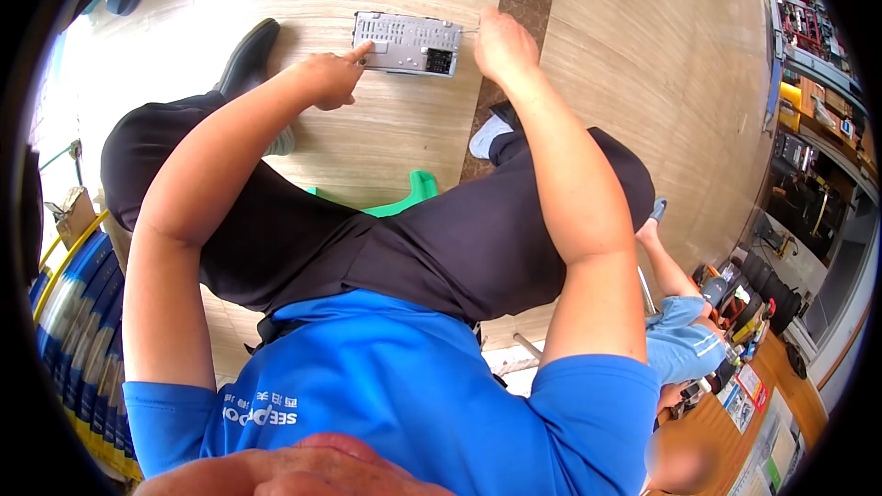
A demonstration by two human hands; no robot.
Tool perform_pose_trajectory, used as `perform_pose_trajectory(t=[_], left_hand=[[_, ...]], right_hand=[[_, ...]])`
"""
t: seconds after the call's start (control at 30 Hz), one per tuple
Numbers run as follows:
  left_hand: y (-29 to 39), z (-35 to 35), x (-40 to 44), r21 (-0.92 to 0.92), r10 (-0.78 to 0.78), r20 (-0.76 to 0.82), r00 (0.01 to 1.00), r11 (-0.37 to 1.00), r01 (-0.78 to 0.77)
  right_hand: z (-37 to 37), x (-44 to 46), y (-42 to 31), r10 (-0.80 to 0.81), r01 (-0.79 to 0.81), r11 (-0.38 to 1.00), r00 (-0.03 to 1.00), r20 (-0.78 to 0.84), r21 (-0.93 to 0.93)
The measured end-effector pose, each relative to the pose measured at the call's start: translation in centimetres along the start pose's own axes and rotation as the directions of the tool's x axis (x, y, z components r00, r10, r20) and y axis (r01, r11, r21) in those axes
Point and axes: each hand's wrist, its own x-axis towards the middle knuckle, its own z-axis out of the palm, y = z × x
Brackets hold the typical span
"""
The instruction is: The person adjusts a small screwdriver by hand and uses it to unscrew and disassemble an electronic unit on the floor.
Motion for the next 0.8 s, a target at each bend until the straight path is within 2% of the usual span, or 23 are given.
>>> perform_pose_trajectory(t=[0.13,0.2,0.53,0.8], left_hand=[[0.0,0.0,0.0,0.004,-0.006,0.004,1.0,1.0,0.006],[0.0,0.1,0.1,0.001,-0.007,0.001,1.0,1.0,0.007],[-0.1,0.2,0.4,0.018,-0.01,0.015,1.0,1.0,0.01],[-0.2,0.2,0.4,0.013,0.004,0.008,1.0,1.0,-0.004]], right_hand=[[-0.8,0.0,-0.3,-0.016,0.017,0.999,1.0,0.018,-0.043],[-1.3,0.0,-0.7,0.048,-0.042,0.997,0.994,0.1,-0.065],[-0.1,0.2,0.0,0.039,-0.039,0.999,0.999,0.027,0.014],[-1.3,0.2,-0.5,0.086,-0.08,0.995,0.989,0.12,-0.058]])
